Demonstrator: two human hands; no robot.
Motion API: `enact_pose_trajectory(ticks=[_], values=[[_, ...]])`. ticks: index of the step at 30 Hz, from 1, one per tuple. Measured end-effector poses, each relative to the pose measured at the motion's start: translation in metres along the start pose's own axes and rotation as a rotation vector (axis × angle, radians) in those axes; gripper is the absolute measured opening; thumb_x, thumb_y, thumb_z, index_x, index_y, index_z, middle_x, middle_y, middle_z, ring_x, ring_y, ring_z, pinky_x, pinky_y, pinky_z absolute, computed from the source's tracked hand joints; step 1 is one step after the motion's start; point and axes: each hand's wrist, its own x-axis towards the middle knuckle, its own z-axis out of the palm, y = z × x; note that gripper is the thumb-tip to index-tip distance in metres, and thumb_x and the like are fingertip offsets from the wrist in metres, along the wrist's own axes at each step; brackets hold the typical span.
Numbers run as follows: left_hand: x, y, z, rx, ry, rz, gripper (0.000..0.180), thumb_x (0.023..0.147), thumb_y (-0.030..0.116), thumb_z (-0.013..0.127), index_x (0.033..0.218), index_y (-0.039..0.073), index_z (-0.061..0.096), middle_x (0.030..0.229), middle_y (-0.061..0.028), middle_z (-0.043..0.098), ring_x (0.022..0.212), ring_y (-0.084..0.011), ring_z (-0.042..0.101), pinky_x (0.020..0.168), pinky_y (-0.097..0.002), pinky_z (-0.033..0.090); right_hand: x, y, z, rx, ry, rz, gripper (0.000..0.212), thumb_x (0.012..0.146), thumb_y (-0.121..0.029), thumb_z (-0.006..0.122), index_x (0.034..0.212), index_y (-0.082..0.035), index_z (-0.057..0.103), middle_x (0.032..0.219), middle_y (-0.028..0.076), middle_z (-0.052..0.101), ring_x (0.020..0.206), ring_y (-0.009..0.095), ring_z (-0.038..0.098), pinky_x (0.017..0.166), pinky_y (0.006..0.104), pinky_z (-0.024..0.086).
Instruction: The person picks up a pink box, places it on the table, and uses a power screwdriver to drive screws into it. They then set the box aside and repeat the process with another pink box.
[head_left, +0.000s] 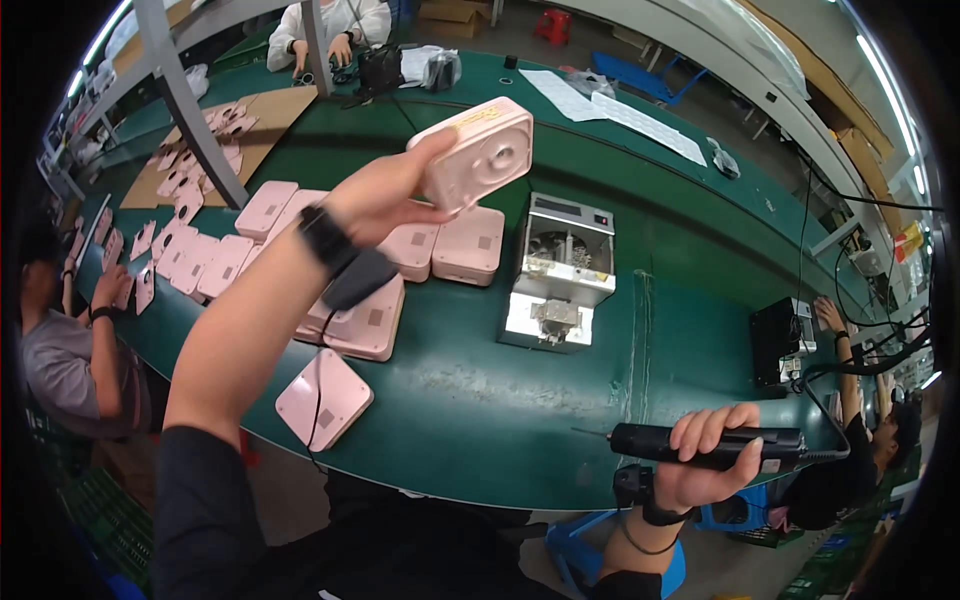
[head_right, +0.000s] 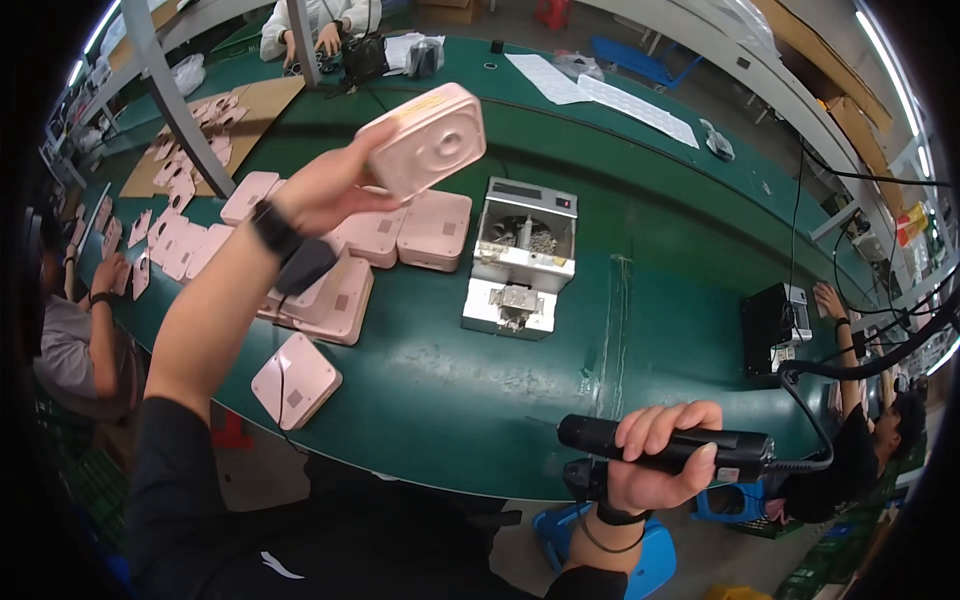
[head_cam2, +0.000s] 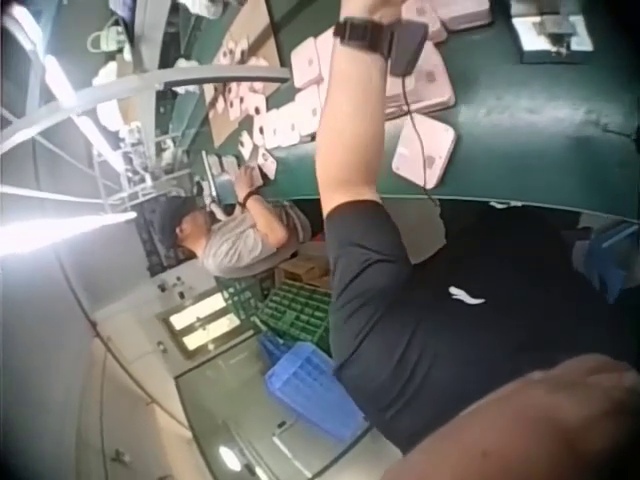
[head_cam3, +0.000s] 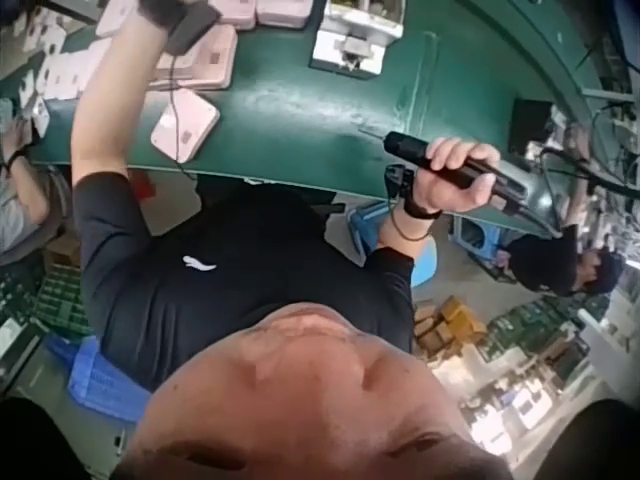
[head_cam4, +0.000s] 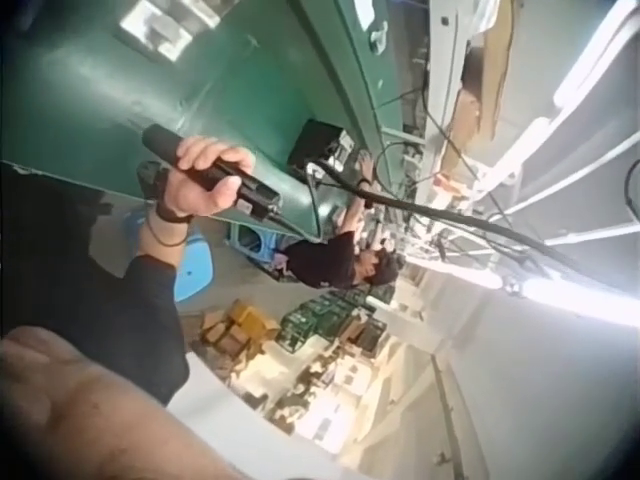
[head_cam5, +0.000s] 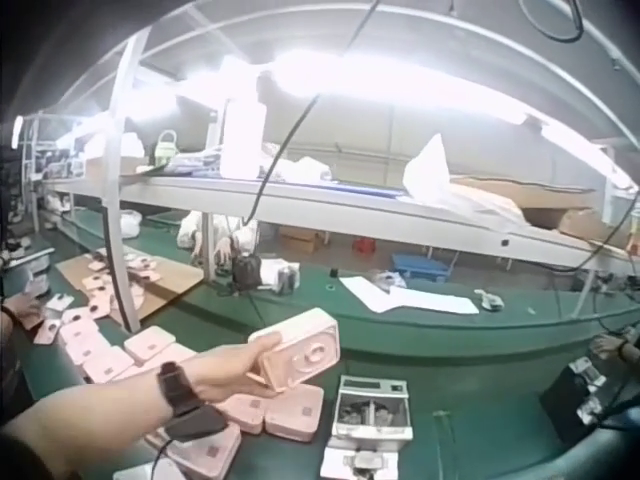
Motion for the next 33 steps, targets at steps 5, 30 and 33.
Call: enact_pose_trajectory(ticks=[5, 30, 33], values=[[0.129, -0.046, 0.029, -0.167, -0.12, -0.169, 0.071, 0.096, 0.057, 0.052, 0.141, 0.003, 0.043, 0.131, -0.0158, 0.056, 0.114, -0.0283, 0.06, 0.095, -0.0414, 0.053, -0.003, -0.004, -0.016, -0.064, 0.007, -0.005, 0.035, 0.097, -0.04, 0.052, 0.098, -0.006, 0.044, 0.065, 0.003, 0.047, 0.045, 0.012, 0.042, 0.045, 0.0266, 0.04], [-0.255, -0.225, -0.008, 1.019, 0.788, 0.225, 0.075, 0.062, 0.024, 0.09, 0.13, 0.013, 0.06, 0.138, -0.0259, 0.04, 0.115, -0.041, 0.056, 0.094, -0.0436, 0.051, 0.0, 0.087, 0.028, -0.324, -0.048, 0.13, 0.014, 0.098, -0.019, 0.056, 0.102, -0.006, 0.052, 0.072, 0.005, 0.052, 0.061, 0.016, 0.051, 0.062, 0.0326, 0.045], [-0.262, -0.215, -0.017, 0.958, 0.615, 0.264, 0.075, 0.062, 0.023, 0.089, 0.131, 0.015, 0.06, 0.136, -0.025, 0.041, 0.115, -0.0413, 0.056, 0.095, -0.0434, 0.05, -0.006, 0.108, 0.025, -0.392, -0.048, 0.133, 0.013, 0.097, -0.016, 0.058, 0.102, -0.005, 0.052, 0.074, 0.006, 0.053, 0.062, 0.017, 0.052, 0.063, 0.0336, 0.046]])
